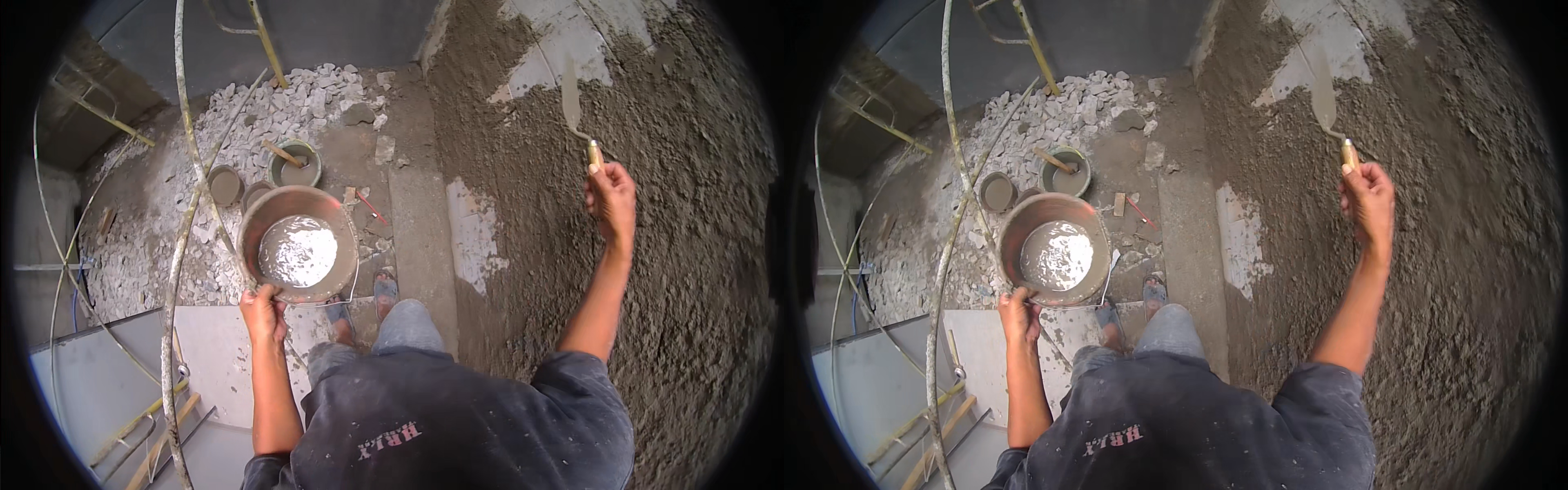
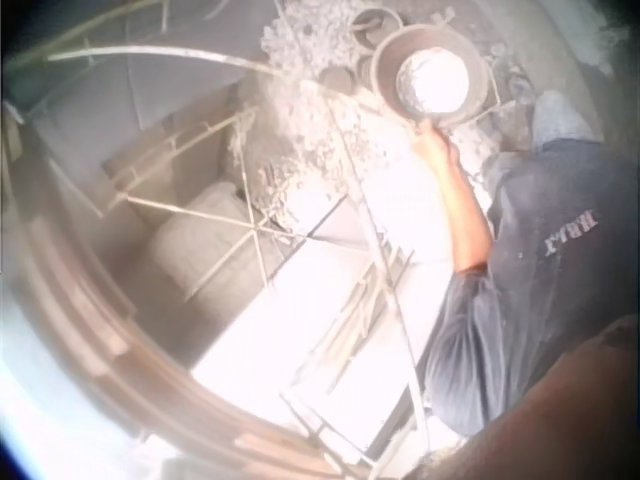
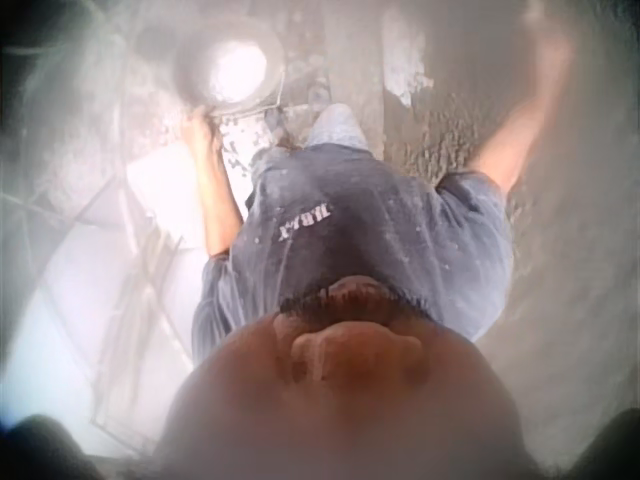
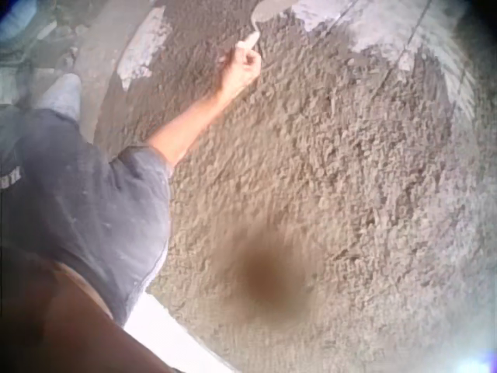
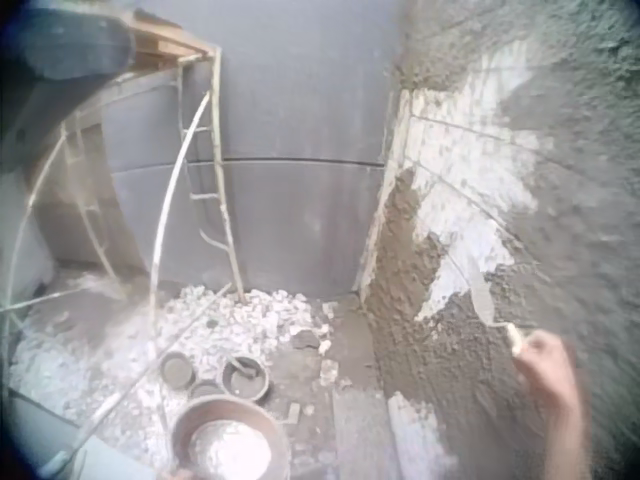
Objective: The person applies mortar to a block wall using a trowel and then mixes a new batch of mortar in a bucket by adding water and stirring with the trowel.
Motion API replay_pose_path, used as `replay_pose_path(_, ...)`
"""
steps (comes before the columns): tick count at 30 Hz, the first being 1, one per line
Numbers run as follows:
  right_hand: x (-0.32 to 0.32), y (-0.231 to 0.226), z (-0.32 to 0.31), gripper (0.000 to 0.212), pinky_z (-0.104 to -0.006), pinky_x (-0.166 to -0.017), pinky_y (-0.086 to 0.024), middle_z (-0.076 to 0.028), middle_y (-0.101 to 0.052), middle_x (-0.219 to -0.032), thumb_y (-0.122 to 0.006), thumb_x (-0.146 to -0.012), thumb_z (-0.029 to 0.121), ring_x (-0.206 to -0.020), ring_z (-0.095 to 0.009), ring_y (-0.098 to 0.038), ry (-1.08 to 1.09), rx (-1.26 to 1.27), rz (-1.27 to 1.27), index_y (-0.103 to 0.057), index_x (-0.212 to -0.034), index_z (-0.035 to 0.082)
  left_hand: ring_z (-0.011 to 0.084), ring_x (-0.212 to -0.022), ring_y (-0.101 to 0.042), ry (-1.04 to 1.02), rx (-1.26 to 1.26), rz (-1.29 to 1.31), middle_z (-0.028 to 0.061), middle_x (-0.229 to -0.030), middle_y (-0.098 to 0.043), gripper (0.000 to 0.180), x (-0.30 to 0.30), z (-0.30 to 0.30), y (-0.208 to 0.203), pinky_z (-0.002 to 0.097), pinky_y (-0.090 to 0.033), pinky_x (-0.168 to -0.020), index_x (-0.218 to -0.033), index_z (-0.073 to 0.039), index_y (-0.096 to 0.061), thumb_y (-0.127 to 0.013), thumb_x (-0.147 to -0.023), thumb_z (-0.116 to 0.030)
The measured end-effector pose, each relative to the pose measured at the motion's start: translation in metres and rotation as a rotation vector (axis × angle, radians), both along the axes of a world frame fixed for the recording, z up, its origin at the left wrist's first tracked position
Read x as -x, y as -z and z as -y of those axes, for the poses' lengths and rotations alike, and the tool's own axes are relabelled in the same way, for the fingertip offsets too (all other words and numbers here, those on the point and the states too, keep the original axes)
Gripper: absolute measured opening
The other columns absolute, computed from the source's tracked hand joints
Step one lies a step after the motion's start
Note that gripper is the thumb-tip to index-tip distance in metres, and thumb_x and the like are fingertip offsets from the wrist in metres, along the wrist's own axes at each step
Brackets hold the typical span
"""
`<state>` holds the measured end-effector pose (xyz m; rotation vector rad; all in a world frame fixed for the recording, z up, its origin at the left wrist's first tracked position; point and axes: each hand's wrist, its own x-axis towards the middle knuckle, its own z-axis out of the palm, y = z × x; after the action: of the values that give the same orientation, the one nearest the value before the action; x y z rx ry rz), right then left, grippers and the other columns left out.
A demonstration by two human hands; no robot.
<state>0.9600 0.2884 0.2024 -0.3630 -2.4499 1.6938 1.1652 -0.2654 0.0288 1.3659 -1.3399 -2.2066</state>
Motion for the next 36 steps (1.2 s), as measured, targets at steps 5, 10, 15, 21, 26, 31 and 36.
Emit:
replay_pose_path(5, -0.04, -0.065, 0.114, 0.019, -0.0319, -0.054, -0.047, -0.004, -0.062, -0.077, -0.073, -0.09, 0.021, -0.064, -0.012, -0.055, -0.42, -0.607, 0.117, -0.064, -0.093, 0.004, 0.0101, -0.055, -0.055, 0.17, 0.025, -0.023, 0.0026, -0.073, -0.059, 0.02, 0.009, -0.011, 0.01, 0.0232, -0.043, -0.047, -0.091, -0.005, -0.055, -0.067, -0.078, 0.005)
replay_pose_path(10, -0.056, -0.031, 0.24, 0.02, -0.0501, -0.068, -0.055, -0.022, -0.072, -0.081, -0.073, -0.088, 0.023, -0.082, -0.039, -0.073, -0.798, -1.233, 0.03, -0.07, -0.092, 0.004, 0.0089, -0.052, -0.049, 0.423, 0.182, -0.048, 0.0012, -0.072, -0.059, 0.012, 0.029, -0.012, -0.009, 0.0245, -0.038, -0.047, -0.092, -0.003, -0.06, -0.064, -0.082, 0.0)
replay_pose_path(15, -0.039, 0.021, 0.281, 0.021, -0.05, -0.068, -0.055, -0.022, -0.072, -0.08, -0.073, -0.088, 0.025, -0.079, -0.04, -0.072, -1.036, -1.222, 0.009, -0.072, -0.087, 0.004, 0.0071, -0.056, -0.049, 0.471, 0.192, -0.146, -0.0013, -0.073, -0.058, 0.008, 0.047, -0.016, -0.039, 0.0253, -0.038, -0.049, -0.088, -0.003, -0.063, -0.064, -0.081, 0.001)
replay_pose_path(21, -0.06, 0.117, 0.266, 0.021, -0.037, -0.065, -0.051, -0.009, -0.071, -0.077, -0.081, -0.077, 0.019, -0.072, -0.017, -0.066, -0.977, -0.503, 0.305, -0.071, -0.087, 0.004, 0.0061, -0.058, -0.049, 0.475, 0.237, -0.226, -0.0024, -0.073, -0.057, 0.009, 0.047, 0.016, -0.028, 0.0243, -0.038, -0.051, -0.083, -0.002, -0.063, -0.064, -0.079, 0.006)
replay_pose_path(26, -0.088, 0.133, 0.301, 0.026, -0.032, -0.067, -0.049, -0.006, -0.069, -0.08, -0.082, -0.078, 0.02, -0.073, -0.013, -0.061, -0.834, -0.347, 0.224, -0.069, -0.09, 0.001, 0.0073, -0.057, -0.053, 0.349, 0.058, -0.134, 0.0023, -0.075, -0.062, 0.018, 0.051, 0.043, -0.033, 0.0245, -0.039, -0.047, -0.096, -0.002, -0.061, -0.064, -0.081, 0.007)
replay_pose_path(31, -0.05, 0.128, 0.3, 0.033, -0.0314, -0.068, -0.052, -0.007, -0.072, -0.084, -0.085, -0.08, 0.021, -0.079, -0.014, -0.067, -0.868, -0.141, 0.211, -0.069, -0.101, 0.001, 0.0091, -0.052, -0.053, 0.224, 0.13, -0.143, 0.0026, -0.073, -0.062, 0.017, 0.064, 0.056, 0.006, 0.024, -0.042, -0.045, -0.095, -0.001, -0.061, -0.067, -0.08, 0.002)
replay_pose_path(36, -0.007, 0.186, 0.269, 0.031, -0.0283, -0.067, -0.053, -0.006, -0.072, -0.083, -0.086, -0.079, 0.014, -0.075, -0.011, -0.066, -0.816, 0.259, 0.276, -0.07, -0.104, 0.005, 0.0112, -0.055, -0.057, 0.038, 0.091, -0.111, 0.0051, -0.076, -0.063, 0.021, 0.077, 0.058, 0.033, 0.0241, -0.046, -0.048, -0.095, -0.005, -0.053, -0.067, -0.082, 0.003)
